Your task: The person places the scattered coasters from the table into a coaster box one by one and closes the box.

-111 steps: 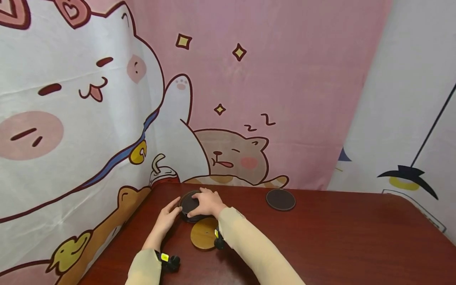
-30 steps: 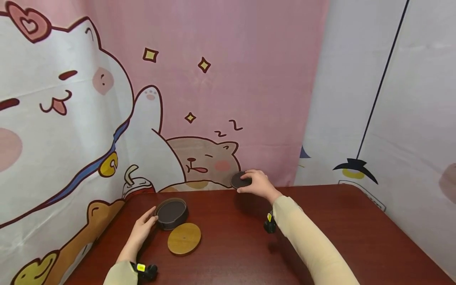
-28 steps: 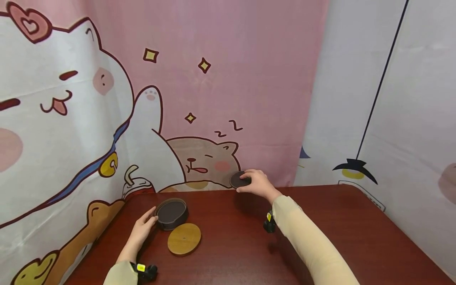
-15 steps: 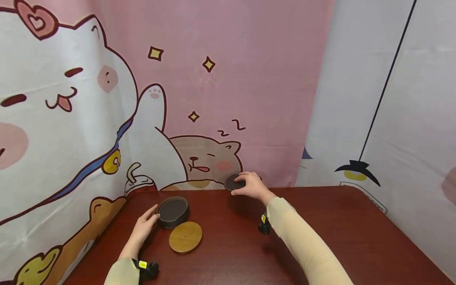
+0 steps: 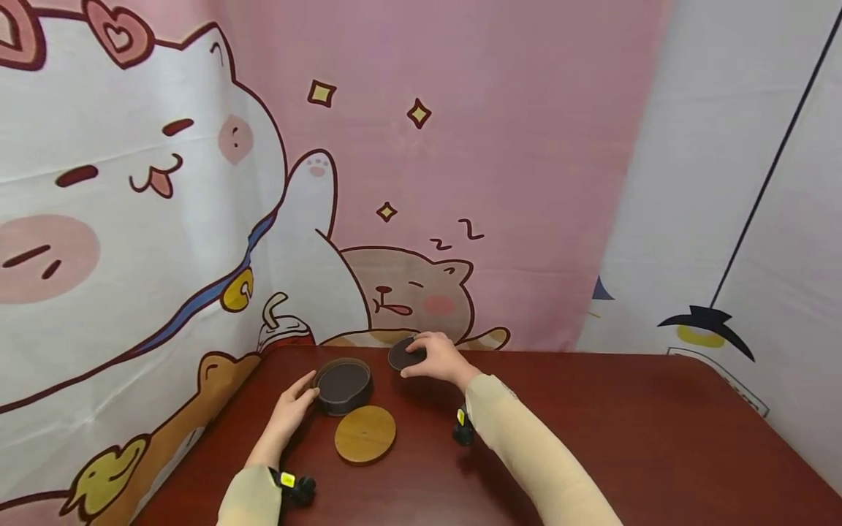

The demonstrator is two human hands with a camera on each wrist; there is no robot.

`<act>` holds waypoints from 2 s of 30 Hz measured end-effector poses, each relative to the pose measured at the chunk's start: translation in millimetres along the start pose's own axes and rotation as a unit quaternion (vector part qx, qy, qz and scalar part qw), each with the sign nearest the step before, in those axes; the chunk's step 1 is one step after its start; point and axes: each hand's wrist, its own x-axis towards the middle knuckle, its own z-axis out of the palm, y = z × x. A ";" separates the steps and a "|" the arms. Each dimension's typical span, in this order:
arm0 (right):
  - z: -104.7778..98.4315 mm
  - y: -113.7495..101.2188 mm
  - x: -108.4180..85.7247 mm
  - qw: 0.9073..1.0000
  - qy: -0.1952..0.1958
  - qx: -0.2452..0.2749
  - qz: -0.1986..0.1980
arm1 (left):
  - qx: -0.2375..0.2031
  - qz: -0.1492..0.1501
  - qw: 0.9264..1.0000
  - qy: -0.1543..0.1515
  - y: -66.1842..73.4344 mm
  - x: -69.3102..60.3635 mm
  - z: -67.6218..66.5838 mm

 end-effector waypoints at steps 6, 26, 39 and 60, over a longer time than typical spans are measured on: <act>22.7 -25.3 14.6 0.999 -0.027 -0.006 -0.023 | -0.007 0.003 1.000 0.005 2.0 0.3 3.2; 78.2 -77.0 41.6 0.994 -0.101 -0.031 -0.039 | -0.017 0.002 1.000 0.008 0.5 0.6 1.5; 96.0 -88.4 48.8 0.991 -0.105 -0.067 -0.043 | -0.016 -0.005 1.000 0.000 0.5 0.8 1.0; 79.4 -84.4 16.0 0.992 -0.118 0.015 -0.034 | -0.001 -0.005 1.000 0.011 0.4 3.6 -2.5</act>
